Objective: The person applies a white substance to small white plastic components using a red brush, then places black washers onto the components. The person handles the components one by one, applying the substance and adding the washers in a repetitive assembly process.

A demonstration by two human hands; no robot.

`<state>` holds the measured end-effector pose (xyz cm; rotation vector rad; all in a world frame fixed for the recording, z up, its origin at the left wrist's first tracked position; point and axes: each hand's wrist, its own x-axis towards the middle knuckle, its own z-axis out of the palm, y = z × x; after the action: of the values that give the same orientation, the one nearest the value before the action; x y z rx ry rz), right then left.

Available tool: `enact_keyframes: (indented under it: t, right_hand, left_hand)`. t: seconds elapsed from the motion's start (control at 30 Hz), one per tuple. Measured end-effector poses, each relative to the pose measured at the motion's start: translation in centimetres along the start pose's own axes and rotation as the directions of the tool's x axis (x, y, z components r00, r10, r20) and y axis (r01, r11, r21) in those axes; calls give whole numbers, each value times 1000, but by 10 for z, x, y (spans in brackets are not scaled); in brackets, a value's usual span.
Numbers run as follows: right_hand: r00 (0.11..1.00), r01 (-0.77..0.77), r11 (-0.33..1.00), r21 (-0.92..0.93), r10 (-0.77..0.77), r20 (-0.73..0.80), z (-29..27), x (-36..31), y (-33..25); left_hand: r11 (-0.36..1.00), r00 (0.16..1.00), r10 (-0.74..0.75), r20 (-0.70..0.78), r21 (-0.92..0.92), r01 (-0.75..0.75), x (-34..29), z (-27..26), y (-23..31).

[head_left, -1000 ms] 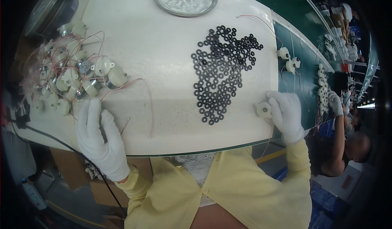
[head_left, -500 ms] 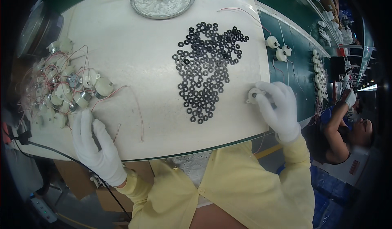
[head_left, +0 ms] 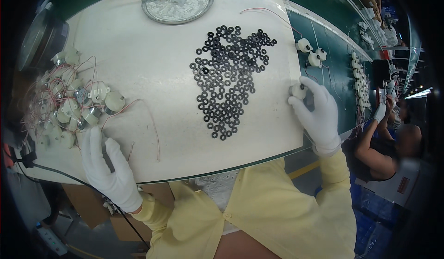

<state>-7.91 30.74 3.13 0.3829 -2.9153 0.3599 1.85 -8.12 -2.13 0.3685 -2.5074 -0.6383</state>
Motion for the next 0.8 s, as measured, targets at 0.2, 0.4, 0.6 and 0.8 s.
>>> enact_keyframes:
  t: [0.2, 0.4, 0.6, 0.8]
  right_hand:
    - [978, -175, 977, 120, 187, -93, 8, 6, 64]
    - [963, -236, 913, 333, 267, -48, 7, 17, 100]
    - [944, -305, 716, 627, 315, 99, -23, 16, 128]
    - [860, -334, 892, 306, 421, -289, -110, 16, 145]
  left_hand:
    - [1000, 1000, 26, -1, 17, -26, 1, 0, -1]
    - [999, 1000, 6, -17, -32, -7, 0, 3, 1]
    - [989, 991, 135, 13, -60, -134, 2, -9, 0]
    - [985, 987, 159, 1, -62, -159, 12, -12, -7]
